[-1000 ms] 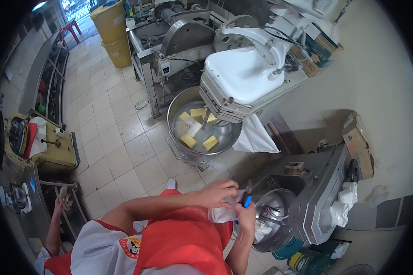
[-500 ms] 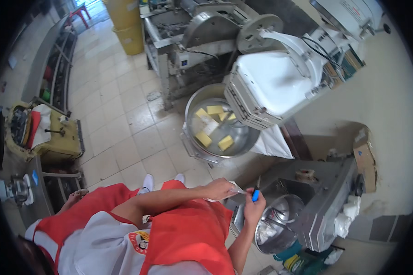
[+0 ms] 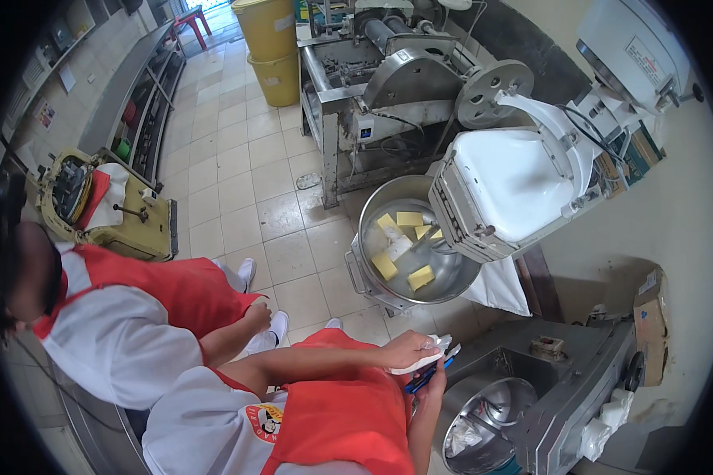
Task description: The person takes plastic bags of ingredients from a box, places them on a machine, and then pours the contents into a large mixing bowl while using a utility knife to open the bags.
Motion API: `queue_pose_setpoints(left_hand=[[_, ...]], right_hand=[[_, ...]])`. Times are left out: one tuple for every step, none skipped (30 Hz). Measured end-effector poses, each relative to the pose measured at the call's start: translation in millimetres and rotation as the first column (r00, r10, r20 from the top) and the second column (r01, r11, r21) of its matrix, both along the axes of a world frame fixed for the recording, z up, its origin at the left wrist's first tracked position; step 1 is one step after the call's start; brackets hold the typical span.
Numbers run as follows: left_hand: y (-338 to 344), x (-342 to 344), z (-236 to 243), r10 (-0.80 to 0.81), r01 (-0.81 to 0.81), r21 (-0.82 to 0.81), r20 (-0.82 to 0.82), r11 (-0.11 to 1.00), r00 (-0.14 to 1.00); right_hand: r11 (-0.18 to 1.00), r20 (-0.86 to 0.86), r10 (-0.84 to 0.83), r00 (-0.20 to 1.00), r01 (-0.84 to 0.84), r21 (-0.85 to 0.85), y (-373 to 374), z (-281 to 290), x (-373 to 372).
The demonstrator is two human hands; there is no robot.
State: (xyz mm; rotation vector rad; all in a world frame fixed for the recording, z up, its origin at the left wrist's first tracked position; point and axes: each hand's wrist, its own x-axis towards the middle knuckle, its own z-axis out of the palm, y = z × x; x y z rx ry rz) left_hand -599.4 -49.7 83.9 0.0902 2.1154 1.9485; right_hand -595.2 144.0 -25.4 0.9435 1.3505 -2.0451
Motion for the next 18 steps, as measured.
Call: queue_pose_setpoints(left_hand=[[0.1,-1.6,6.1,-0.024,0.001,0.119,0.190,0.993,0.981],[0.2,-3.4,8.2,-0.017,-0.008,0.114,0.216,0.993,0.976],[0.9,-4.7,1.7,-0.005,-0.019,0.109,0.216,0.994,0.976],[4.4,-5.2,-9.9,0.048,-0.053,0.053,0.094,0.997,0.994],[9.1,-5.4,-12.1,0.085,-0.085,0.003,-0.037,0.996,0.996],[13.6,-5.0,-14.3,0.112,-0.112,0.044,0.002,0.993,0.994],[12.4,-5.9,-11.5,0.116,-0.116,0.041,-0.001,0.992,0.993],[11.9,-6.2,-8.4,0.110,-0.110,0.036,0.007,0.993,0.994],[11.0,-7.0,-5.4,0.104,-0.104,0.031,0.015,0.994,0.994],[9.6,-8.3,-3.3,0.107,-0.107,0.029,0.013,0.994,0.994],[8.1,-10.4,-1.4,0.089,-0.092,0.039,0.064,0.995,0.994],[7.1,-12.4,0.2,0.070,-0.077,0.050,0.115,0.996,0.991],[5.1,-12.7,0.5,0.079,-0.084,0.043,0.114,0.995,0.990],[4.8,-11.9,-0.1,0.093,-0.097,0.041,0.106,0.994,0.990],[5.3,-11.0,-1.3,0.106,-0.110,0.039,0.099,0.993,0.989],[7.4,-9.8,-1.7,0.131,-0.138,0.068,0.098,0.988,0.987],[7.5,-10.7,-2.6,0.134,-0.140,0.064,0.097,0.988,0.986],[7.3,-11.5,-3.6,0.107,-0.112,0.047,0.085,0.993,0.991]], right_hand=[[0.992,0.006,0.024,1.000,-0.023,-0.126,0.3,-3.2,-1.1],[0.929,-0.080,0.141,0.987,-0.160,-0.333,5.6,-3.2,-3.0],[0.926,-0.081,0.152,0.985,-0.170,-0.338,-6.9,11.1,-4.1],[0.938,-0.034,0.103,0.994,-0.109,-0.328,-22.0,24.8,-3.9],[0.949,0.007,0.046,0.999,-0.042,-0.313,-30.1,35.9,-5.2],[0.905,-0.080,0.111,0.991,-0.134,-0.404,-19.4,18.7,-6.8],[0.903,-0.083,0.114,0.990,-0.138,-0.406,-20.8,19.7,-7.1],[0.902,-0.102,0.101,0.990,-0.134,-0.410,-22.8,20.6,-6.8],[0.901,-0.120,0.088,0.989,-0.130,-0.414,-24.3,21.2,-7.3],[0.899,-0.122,0.091,0.988,-0.134,-0.416,-22.8,17.9,-7.5],[0.905,-0.113,0.083,0.990,-0.122,-0.407,-20.4,13.0,-7.5],[0.911,-0.103,0.075,0.992,-0.110,-0.397,-18.2,8.9,-7.5],[0.908,-0.104,0.082,0.991,-0.118,-0.403,-21.2,11.5,-7.4],[0.906,-0.087,0.090,0.992,-0.118,-0.407,-22.9,15.9,-6.7],[0.904,-0.069,0.098,0.993,-0.118,-0.412,-25.2,17.8,-6.5],[0.903,-0.055,0.103,0.993,-0.117,-0.414,-23.4,16.0,-6.3],[0.901,-0.056,0.106,0.993,-0.120,-0.418,-22.7,13.9,-7.0],[0.907,-0.054,0.108,0.993,-0.121,-0.403,-22.3,11.5,-7.9]])
